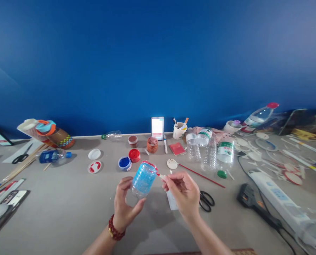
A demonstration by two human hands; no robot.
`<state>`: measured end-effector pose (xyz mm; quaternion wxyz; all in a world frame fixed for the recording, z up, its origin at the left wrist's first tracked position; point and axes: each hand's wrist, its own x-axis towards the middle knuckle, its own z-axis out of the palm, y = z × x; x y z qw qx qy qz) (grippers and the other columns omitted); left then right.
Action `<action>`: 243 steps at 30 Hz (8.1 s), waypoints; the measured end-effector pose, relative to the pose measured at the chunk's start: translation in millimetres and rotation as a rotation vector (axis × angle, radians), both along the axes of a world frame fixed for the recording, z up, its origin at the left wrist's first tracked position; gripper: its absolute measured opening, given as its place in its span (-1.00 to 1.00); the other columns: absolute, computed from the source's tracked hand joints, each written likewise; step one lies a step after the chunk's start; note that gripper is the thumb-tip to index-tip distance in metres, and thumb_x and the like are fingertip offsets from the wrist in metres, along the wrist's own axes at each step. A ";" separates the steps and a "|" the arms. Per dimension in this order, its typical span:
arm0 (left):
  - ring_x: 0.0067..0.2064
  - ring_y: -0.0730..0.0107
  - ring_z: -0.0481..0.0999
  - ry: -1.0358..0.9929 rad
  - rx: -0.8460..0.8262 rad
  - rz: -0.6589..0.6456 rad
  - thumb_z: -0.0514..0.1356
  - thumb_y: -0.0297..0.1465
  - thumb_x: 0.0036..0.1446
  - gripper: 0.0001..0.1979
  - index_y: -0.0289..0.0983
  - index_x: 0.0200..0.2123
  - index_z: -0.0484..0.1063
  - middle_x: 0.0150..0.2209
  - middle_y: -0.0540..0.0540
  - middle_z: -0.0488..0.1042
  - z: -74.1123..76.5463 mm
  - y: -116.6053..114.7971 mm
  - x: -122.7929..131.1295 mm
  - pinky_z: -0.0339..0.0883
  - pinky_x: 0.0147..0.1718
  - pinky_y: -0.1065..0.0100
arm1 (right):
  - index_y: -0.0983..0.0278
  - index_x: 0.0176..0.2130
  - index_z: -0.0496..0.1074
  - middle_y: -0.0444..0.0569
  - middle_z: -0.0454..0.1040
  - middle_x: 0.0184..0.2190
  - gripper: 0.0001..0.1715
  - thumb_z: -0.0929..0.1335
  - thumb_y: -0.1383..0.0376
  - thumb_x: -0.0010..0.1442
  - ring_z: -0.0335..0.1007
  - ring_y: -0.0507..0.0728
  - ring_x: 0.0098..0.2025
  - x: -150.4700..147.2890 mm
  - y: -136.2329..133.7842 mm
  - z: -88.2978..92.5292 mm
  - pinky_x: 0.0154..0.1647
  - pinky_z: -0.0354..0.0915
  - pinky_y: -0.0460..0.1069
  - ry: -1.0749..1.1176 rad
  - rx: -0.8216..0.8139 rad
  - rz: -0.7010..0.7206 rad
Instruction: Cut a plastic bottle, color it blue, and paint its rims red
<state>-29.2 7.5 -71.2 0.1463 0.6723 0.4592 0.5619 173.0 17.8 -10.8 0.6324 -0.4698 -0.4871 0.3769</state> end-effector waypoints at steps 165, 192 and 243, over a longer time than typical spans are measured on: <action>-0.24 0.18 0.46 -0.126 -0.232 -0.301 0.01 0.01 0.24 -0.48 -0.22 0.04 0.43 -0.16 -0.18 0.46 4.3 9.6 -8.4 0.36 -0.26 0.21 | 0.24 -0.41 0.52 -0.13 0.52 -0.45 -0.91 0.44 0.30 0.14 0.34 0.01 -0.43 51.5 21.7 36.7 -0.37 0.26 -0.09 -0.542 -0.305 0.711; -0.19 0.10 0.47 -0.090 -0.203 -0.305 0.00 0.05 0.22 -0.42 -0.23 0.06 0.44 -0.15 -0.22 0.47 0.9 10.3 -12.1 0.35 -0.24 0.17 | 0.25 -0.41 0.52 -0.13 0.52 -0.45 -0.90 0.44 0.29 0.14 0.34 0.01 -0.43 53.5 29.7 32.4 -0.39 0.24 -0.09 -0.531 -0.297 0.723; -0.23 0.14 0.48 -0.105 -0.138 -0.291 0.02 0.04 0.22 -0.43 -0.24 0.05 0.44 -0.20 -0.20 0.48 5.4 11.7 -12.5 0.36 -0.28 0.21 | 0.25 -0.44 0.51 -0.13 0.51 -0.48 -0.90 0.44 0.31 0.11 0.33 0.02 -0.43 50.8 41.4 29.7 -0.35 0.25 -0.08 -0.523 -0.295 0.700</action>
